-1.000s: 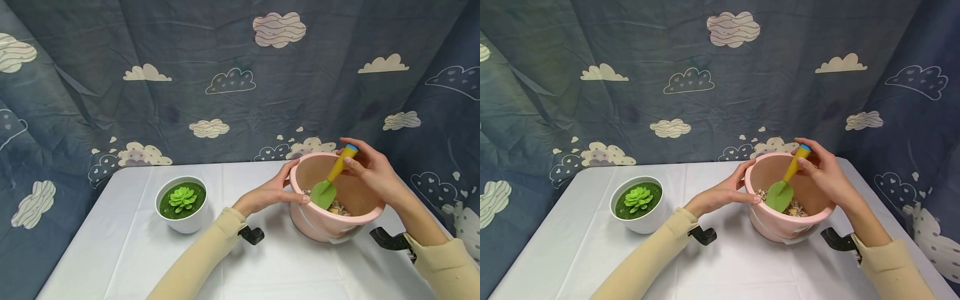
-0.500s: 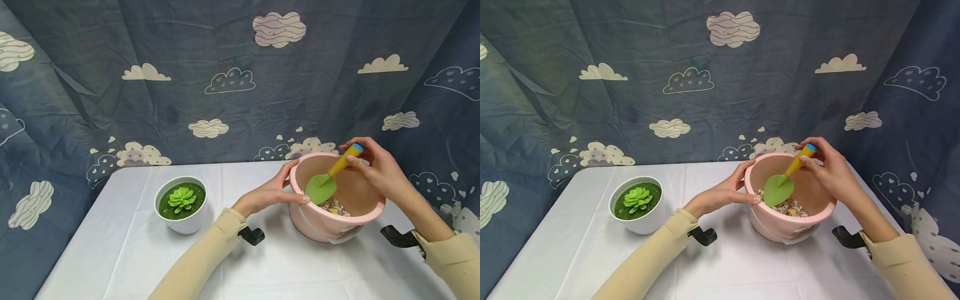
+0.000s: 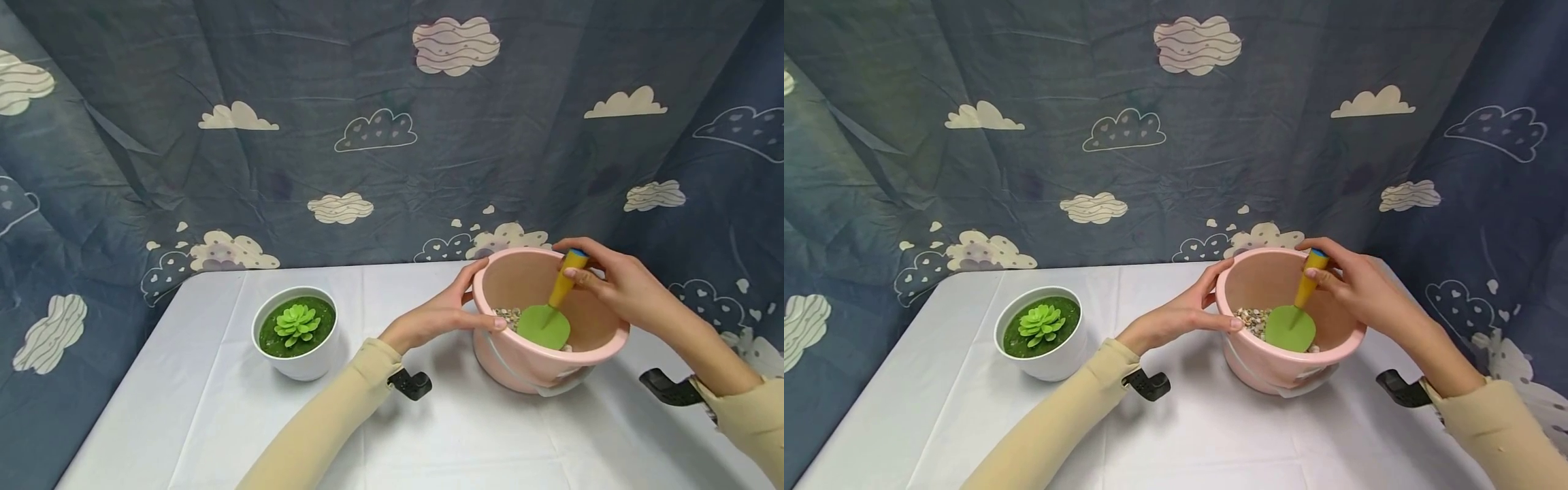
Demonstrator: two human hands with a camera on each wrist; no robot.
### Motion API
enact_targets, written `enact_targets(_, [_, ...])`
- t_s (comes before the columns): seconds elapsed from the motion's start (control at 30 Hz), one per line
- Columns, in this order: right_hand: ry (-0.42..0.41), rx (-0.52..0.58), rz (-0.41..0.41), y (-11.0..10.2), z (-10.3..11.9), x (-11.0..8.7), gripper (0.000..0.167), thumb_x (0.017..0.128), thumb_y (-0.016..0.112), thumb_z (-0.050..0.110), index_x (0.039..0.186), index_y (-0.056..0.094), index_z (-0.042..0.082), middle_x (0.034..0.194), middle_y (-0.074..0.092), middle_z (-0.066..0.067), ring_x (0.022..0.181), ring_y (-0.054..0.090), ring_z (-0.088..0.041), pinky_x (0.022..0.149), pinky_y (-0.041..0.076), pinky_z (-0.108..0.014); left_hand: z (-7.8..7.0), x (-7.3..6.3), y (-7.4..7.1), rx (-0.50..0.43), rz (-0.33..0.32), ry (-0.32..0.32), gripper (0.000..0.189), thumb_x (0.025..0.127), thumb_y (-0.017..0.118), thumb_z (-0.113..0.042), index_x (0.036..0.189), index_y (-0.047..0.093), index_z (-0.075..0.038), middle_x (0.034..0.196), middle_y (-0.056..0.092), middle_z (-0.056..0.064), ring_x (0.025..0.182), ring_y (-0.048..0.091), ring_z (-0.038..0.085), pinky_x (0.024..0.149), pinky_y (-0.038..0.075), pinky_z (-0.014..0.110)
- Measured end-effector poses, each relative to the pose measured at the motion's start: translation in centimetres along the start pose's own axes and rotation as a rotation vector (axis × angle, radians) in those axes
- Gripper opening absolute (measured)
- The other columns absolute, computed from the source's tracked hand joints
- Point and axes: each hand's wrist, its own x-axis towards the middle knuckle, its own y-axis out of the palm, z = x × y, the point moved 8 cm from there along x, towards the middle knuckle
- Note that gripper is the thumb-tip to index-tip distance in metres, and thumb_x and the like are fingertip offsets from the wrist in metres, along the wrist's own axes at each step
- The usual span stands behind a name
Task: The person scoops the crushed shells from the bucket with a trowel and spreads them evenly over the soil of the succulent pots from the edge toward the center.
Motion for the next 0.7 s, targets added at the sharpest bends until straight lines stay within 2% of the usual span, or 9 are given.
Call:
enact_targets(0.07, [-0.029,-0.023,0.025,0.1,0.4,0.0,0.043,0.095,0.064,0.007,0.136,0.052,0.016,0.111,0.064,-0.009,0.100,0.061,-0.033,0.086,0.054,-0.044,0.0,0.0,-0.1,-0.003,-0.001,-0.002,0.095,0.082,0.077,-0.021,0.155,0.018,-0.037,0.156,0.019,-0.020,0.144,0.023,0.012,0.106,0.035,0.037])
enact_targets(0.13, [-0.059,-0.037,0.049,0.2,0.7,0.0,0.038,0.096,0.063,0.007,0.132,0.053,0.015,0.109,0.063,-0.006,0.094,0.061,-0.025,0.081,0.055,-0.028,0.0,0.0,0.0,-0.006,0.002,-0.001,0.095,0.082,0.077,-0.021,0.155,0.018,-0.038,0.155,0.018,-0.020,0.144,0.023,0.011,0.107,0.034,0.036])
enact_targets(0.2, [-0.071,-0.009,0.076,0.4,0.9,0.0,0.031,0.097,0.062,0.007,0.126,0.054,0.014,0.105,0.061,-0.005,0.089,0.060,-0.019,0.074,0.052,-0.019,0.0,0.1,0.1,-0.007,0.004,0.000,0.095,0.082,0.077,-0.021,0.155,0.018,-0.038,0.155,0.018,-0.020,0.143,0.023,0.010,0.107,0.034,0.037])
enact_targets(0.4, [-0.056,0.140,0.148,0.8,1.1,-0.2,0.024,0.097,0.060,0.003,0.117,0.049,0.009,0.097,0.058,-0.011,0.083,0.065,-0.019,0.067,0.058,-0.030,0.1,0.3,0.2,-0.006,-0.001,-0.006,0.096,0.082,0.077,-0.020,0.155,0.017,-0.038,0.155,0.019,-0.021,0.143,0.024,0.009,0.104,0.035,0.031])
enact_targets(0.7, [-0.036,0.242,0.201,1.2,0.8,0.1,0.022,0.098,0.057,0.001,0.116,0.046,0.007,0.102,0.059,-0.015,0.088,0.067,-0.016,0.068,0.058,-0.034,0.4,0.0,-0.1,-0.011,-0.015,-0.013,0.097,0.081,0.077,-0.020,0.155,0.017,-0.037,0.154,0.020,-0.021,0.143,0.024,0.009,0.103,0.035,0.030])
